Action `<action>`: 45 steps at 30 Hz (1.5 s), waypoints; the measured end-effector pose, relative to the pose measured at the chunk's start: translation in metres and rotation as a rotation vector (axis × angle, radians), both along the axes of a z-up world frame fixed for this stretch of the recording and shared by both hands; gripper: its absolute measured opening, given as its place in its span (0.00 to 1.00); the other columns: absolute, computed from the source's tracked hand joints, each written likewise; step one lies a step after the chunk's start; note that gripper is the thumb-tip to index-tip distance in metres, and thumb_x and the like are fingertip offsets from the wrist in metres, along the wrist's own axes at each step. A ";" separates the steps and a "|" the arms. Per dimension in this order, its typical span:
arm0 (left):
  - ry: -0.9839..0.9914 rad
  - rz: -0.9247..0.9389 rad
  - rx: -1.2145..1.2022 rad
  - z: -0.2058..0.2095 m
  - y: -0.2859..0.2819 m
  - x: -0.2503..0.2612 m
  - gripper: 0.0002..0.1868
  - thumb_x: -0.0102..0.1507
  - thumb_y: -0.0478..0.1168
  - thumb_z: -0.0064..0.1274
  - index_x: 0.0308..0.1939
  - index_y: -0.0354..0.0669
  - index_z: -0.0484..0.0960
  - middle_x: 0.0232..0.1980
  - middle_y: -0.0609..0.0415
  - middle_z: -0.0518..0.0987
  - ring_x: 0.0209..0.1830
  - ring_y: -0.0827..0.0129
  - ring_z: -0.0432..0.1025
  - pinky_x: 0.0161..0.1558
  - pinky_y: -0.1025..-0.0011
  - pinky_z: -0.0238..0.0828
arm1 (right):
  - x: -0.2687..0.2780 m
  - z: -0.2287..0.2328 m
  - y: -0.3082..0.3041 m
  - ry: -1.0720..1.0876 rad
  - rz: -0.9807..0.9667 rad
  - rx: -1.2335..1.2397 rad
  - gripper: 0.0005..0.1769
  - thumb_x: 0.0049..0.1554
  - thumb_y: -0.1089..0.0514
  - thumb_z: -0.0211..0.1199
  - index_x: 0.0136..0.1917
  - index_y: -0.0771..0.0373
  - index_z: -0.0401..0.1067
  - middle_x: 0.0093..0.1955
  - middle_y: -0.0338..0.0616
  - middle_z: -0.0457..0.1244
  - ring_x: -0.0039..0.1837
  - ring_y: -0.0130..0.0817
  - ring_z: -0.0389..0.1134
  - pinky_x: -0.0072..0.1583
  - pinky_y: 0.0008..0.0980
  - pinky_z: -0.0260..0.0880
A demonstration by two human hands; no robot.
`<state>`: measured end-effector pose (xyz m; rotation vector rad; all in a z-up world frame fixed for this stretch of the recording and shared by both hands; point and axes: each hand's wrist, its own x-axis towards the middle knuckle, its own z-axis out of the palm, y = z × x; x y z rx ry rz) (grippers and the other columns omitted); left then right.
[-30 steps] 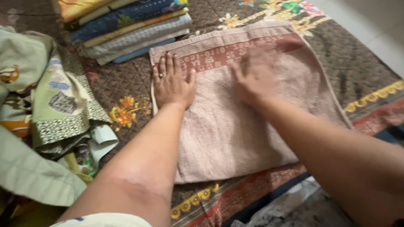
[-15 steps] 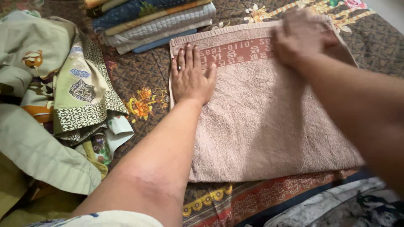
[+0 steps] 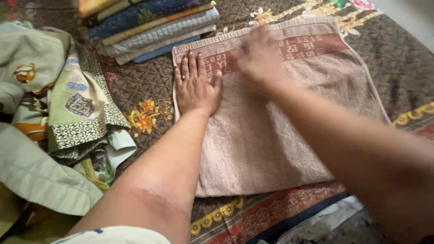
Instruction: The person folds a yellow patterned cloth and a beige towel on a patterned floor mat, smoothing and aligning edges before stacking them with other folded linens.
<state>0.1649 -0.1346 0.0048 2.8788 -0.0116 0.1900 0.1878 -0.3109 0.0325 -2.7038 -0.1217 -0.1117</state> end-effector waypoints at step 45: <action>0.263 0.173 -0.017 0.042 -0.026 -0.004 0.41 0.69 0.52 0.31 0.80 0.38 0.35 0.84 0.44 0.32 0.83 0.53 0.27 0.76 0.57 0.16 | -0.098 -0.045 -0.113 -0.022 -0.466 -0.293 0.43 0.64 0.39 0.30 0.83 0.68 0.33 0.87 0.51 0.26 0.86 0.44 0.21 0.79 0.42 0.15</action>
